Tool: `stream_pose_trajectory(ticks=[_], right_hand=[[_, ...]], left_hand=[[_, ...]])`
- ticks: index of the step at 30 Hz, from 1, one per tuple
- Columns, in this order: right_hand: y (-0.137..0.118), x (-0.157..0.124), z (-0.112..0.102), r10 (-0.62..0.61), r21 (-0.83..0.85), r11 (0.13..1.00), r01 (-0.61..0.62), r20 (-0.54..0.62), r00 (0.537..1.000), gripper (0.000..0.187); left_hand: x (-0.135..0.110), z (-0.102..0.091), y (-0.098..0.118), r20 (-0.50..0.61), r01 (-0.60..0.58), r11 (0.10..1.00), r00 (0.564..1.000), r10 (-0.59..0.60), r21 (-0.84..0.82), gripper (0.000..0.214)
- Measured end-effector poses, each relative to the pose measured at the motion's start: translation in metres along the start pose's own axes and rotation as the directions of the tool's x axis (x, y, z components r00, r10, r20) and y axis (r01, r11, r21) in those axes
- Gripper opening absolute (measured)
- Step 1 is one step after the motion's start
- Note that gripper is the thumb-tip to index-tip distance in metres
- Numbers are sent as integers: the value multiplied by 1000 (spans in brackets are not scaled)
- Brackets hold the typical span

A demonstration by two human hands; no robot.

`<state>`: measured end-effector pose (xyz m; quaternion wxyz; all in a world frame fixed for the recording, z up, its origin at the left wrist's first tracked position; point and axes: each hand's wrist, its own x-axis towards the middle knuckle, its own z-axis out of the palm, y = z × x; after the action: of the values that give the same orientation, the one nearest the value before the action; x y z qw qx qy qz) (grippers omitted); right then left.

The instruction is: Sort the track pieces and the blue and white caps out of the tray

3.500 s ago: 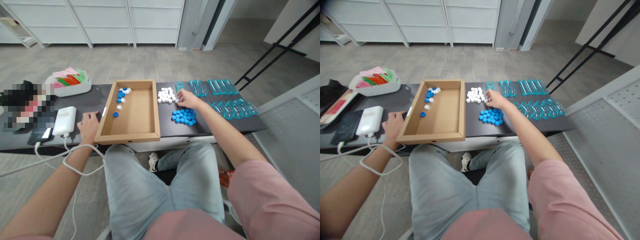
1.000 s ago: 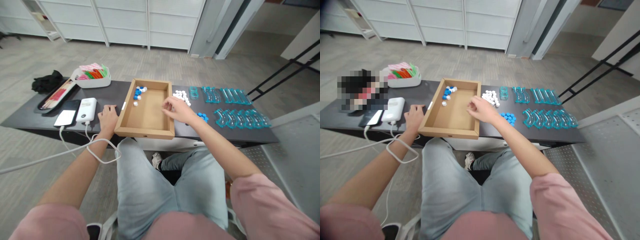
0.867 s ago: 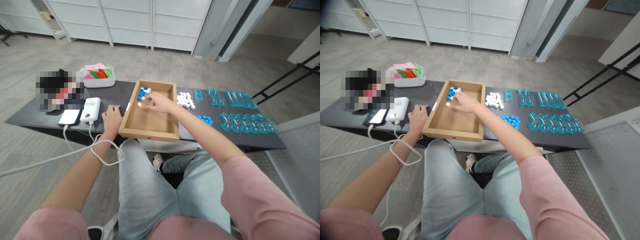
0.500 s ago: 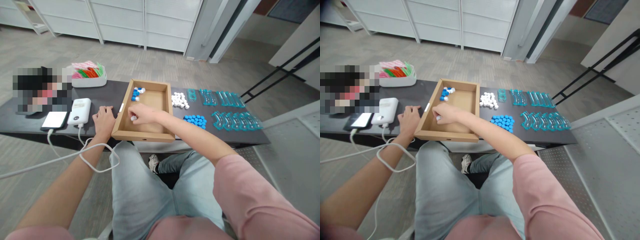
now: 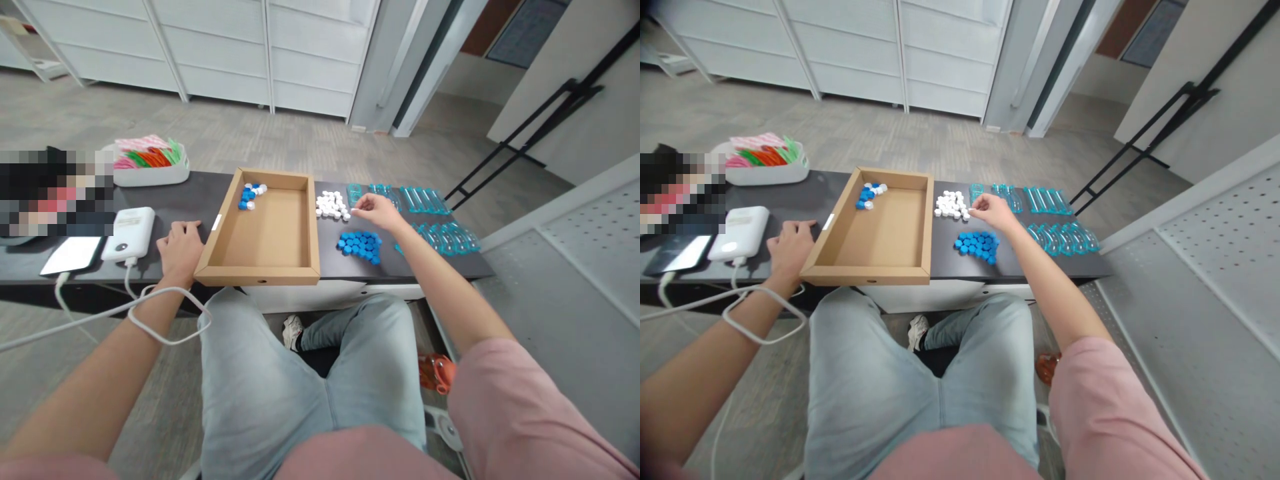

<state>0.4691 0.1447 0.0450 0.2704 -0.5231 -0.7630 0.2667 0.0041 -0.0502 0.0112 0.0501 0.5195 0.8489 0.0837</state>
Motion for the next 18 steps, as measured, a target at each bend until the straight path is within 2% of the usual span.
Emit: stream_pose_trajectory(ticks=[3,7,12,16,18], right_hand=[[23,4,6,130,-36,991,-130,-15,991,22],[35,9,19,176,4,984,-176,18,984,30],[32,19,38,101,76,991,-107,80,992,47],[24,26,49,41,34,998,-44,85,996,51],[19,29,49,-30,-17,999,31,74,997,50]], left_hand=[[1,3,-4,-14,-16,1000,1000,16,-7,68],[1,3,-4,-26,-12,1000,1000,12,-1,67],[0,-1,-1,1,-5,1000,1000,5,-11,68],[0,-3,1,9,5,1000,1000,-5,0,67],[0,-3,1,9,7,1000,1000,-7,2,66]])
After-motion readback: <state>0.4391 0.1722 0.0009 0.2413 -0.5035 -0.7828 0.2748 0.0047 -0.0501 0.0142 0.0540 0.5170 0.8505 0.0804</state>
